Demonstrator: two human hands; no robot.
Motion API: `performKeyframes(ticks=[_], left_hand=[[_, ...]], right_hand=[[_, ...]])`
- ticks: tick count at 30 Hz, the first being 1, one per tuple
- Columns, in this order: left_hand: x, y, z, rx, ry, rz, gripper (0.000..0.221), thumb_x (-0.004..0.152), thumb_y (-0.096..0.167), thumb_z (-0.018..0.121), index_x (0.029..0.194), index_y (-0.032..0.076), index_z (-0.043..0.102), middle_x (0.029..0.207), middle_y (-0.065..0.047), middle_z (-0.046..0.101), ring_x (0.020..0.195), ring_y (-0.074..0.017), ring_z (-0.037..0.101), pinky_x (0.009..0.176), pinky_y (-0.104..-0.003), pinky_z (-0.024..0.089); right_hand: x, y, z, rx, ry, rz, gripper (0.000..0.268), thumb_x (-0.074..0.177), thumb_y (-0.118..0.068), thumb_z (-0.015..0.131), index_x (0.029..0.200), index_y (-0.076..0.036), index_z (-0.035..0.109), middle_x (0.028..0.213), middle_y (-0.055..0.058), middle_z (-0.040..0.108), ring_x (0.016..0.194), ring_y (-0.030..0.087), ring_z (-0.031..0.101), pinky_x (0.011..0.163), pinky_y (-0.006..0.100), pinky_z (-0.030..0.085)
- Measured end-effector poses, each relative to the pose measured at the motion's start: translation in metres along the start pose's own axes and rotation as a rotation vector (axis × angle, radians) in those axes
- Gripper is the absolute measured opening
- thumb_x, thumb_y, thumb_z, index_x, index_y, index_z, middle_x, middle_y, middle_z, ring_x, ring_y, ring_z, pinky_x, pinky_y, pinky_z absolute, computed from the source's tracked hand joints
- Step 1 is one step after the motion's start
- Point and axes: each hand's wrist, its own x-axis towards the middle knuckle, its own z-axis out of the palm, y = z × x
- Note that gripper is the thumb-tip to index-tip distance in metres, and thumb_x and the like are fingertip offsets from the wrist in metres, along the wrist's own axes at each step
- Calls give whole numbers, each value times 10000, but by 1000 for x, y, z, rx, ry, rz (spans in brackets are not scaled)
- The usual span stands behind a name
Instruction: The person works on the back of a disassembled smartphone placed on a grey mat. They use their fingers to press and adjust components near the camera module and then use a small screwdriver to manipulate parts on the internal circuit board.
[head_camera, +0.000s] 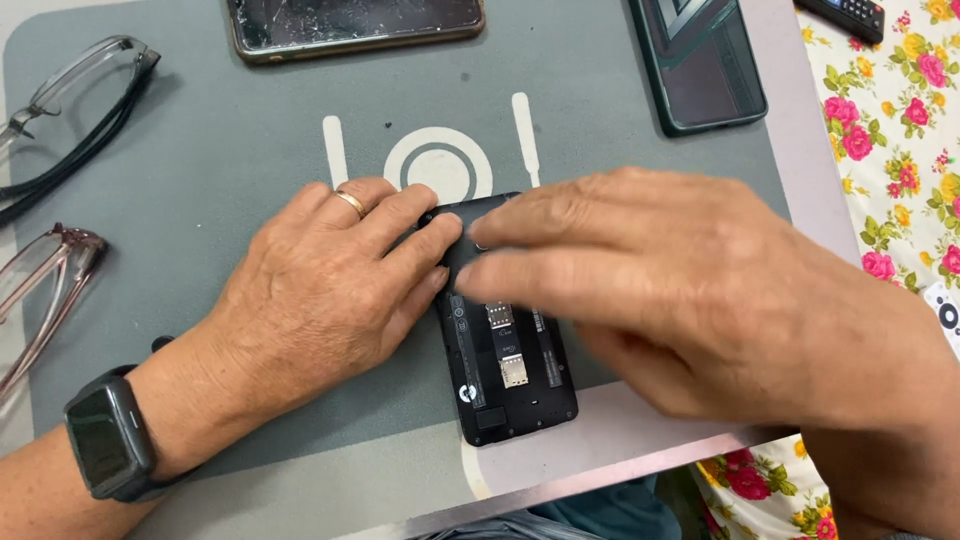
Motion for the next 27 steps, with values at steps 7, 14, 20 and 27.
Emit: performKeyframes(ticks=[7,14,20,27], left_hand=[[0,0,-1,3,-19,2,324,1014,363,745,1266,175,666,1249,-12,684,1051,-256,691,750,-375,503],[0,1,-1,18,-3,-4,272,1019,331,747,1229,180,663,1215,5,687,1050,-242,701,747,-362,503],[-1,1,-2,-8,-38,-14,320,993,359,752,1228,174,639,1206,-12,670,1035,-260,680,751,-381,503],[0,1,1,-25,5,-13,268,1024,345,755,1185,165,637,1156,-23,652,963,-256,659,733,-383,493]], right_hand=[[-8,2,8,-93,46,13,461,984,174,484,1334,-59,672,1199,105,774,831,309,690,750,424,565],[-11,3,6,-184,48,61,358,1040,70,595,1349,-92,677,1044,32,747,739,293,625,713,423,548],[-7,4,13,-271,182,12,61,1117,15,744,1166,0,779,773,63,602,687,248,588,765,416,618],[-9,5,14,-472,109,126,354,1048,108,650,1293,-137,725,721,8,558,614,285,509,631,395,481]])
